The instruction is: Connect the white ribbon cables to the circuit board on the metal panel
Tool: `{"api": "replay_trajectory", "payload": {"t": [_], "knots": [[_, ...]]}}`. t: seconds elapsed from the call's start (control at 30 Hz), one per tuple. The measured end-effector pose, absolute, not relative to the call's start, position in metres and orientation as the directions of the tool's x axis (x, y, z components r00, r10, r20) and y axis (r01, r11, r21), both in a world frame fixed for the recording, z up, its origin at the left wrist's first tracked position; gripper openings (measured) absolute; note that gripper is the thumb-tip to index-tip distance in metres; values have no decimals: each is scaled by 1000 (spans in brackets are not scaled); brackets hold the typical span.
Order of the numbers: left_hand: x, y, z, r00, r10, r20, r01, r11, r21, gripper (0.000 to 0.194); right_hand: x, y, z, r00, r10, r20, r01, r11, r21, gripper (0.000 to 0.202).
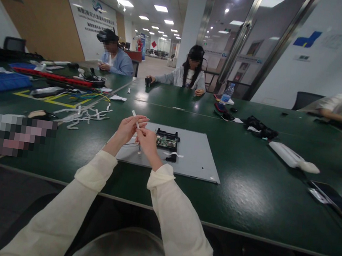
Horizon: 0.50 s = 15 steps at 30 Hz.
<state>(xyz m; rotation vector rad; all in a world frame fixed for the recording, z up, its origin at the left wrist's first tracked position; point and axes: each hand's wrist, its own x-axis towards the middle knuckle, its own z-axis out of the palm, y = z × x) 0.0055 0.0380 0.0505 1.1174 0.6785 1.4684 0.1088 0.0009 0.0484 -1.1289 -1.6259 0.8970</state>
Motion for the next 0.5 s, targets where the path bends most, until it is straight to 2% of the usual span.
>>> {"api": "replay_trajectory", "payload": {"t": [0.2, 0.4, 0.5], "knots": [[9, 35, 53, 27, 952, 306, -402, -270, 875, 30, 108, 5, 48, -211, 940, 269, 189, 310, -932, 24], [11, 36, 53, 49, 965, 259, -431, -213, 877, 38, 116, 8, 47, -179, 930, 322, 347, 366, -864, 25], [4, 40, 52, -33, 979, 201, -490, -191, 850, 43, 117, 4, 48, -181, 924, 336, 379, 380, -844, 23]]}}
